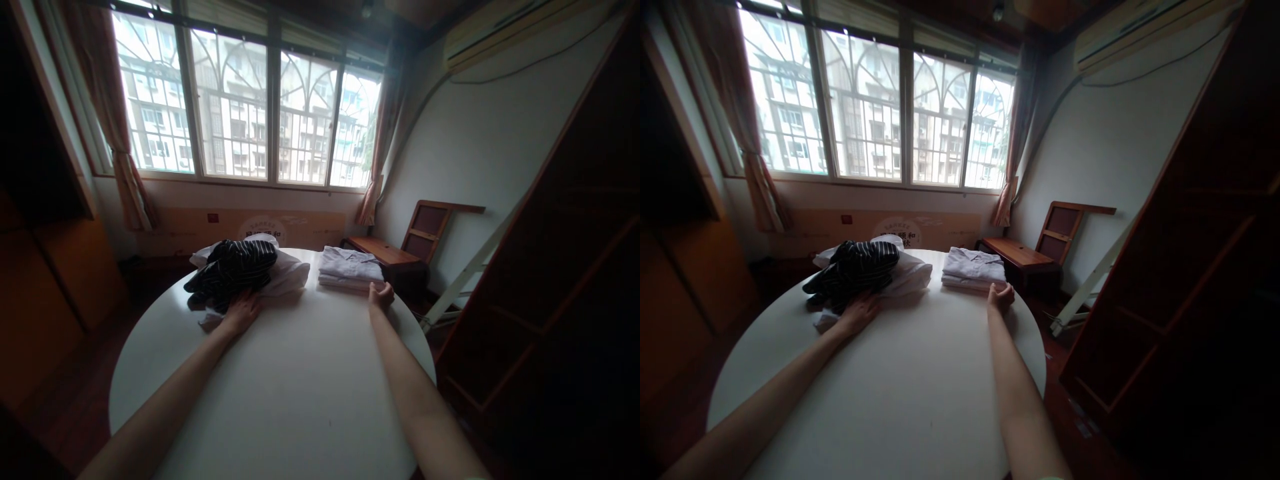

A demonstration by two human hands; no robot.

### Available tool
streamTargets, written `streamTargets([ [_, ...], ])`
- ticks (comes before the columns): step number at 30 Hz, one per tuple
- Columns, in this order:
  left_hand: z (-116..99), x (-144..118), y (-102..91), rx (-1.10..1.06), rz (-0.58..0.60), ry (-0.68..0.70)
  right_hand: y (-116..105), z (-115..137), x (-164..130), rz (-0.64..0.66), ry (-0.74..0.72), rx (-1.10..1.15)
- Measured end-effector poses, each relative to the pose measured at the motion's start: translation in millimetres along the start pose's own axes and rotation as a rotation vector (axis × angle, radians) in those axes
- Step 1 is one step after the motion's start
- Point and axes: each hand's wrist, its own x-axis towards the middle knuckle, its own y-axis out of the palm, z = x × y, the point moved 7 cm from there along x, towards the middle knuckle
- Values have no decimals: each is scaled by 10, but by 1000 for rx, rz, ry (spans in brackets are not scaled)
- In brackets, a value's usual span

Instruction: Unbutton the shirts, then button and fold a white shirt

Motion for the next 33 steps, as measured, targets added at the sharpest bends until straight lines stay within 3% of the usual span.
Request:
streamTargets([
  [6,-6,2,-9,-6,-17,11,42,-47,35,77,6,297],
  [15,2,20,29,-17,-8,4,200,-89,-48,269,237,611],
  [18,3,24,43,-18,-1,7,226,-65,-57,340,253,701],
  [22,-18,17,22,-17,6,12,231,-83,-34,419,259,718],
  [33,15,44,13,-44,11,-11,317,-107,-17,432,215,585],
])
